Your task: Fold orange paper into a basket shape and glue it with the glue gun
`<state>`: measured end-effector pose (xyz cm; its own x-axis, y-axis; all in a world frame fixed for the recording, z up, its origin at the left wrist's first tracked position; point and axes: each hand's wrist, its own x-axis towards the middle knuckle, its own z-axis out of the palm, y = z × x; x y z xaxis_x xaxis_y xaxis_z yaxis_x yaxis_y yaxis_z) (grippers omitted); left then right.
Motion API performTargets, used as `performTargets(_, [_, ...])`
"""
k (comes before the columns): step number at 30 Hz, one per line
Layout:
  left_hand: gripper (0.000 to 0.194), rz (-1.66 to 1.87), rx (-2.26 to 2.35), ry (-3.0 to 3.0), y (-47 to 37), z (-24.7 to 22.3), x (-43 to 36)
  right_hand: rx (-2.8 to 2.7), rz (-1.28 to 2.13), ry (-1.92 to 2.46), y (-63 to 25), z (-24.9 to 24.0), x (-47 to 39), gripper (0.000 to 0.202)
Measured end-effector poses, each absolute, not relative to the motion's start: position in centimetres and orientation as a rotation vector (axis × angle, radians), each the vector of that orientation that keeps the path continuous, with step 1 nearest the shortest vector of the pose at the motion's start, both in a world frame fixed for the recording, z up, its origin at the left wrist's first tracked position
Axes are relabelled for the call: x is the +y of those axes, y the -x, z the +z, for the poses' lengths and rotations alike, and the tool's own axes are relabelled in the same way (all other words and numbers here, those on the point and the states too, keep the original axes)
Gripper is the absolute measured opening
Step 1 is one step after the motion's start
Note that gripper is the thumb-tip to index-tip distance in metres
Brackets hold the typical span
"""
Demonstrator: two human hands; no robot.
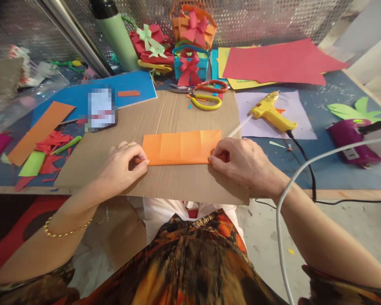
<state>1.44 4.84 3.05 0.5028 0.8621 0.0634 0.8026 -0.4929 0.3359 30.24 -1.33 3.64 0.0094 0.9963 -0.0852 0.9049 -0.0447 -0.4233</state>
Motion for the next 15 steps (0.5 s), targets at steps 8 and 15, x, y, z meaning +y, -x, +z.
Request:
performTargets(8, [0.024,0.24,1.463,-2.492,-2.0,3.5,4.9,-2.107,0.536,2.084,-30.7,3.4,-0.4,0.017])
performTargets(15, [0.027,0.259,1.483,-2.439,-1.9,3.5,4.6,-2.154,0.525,1.985,-31.3,2.8,-0.4,0.019])
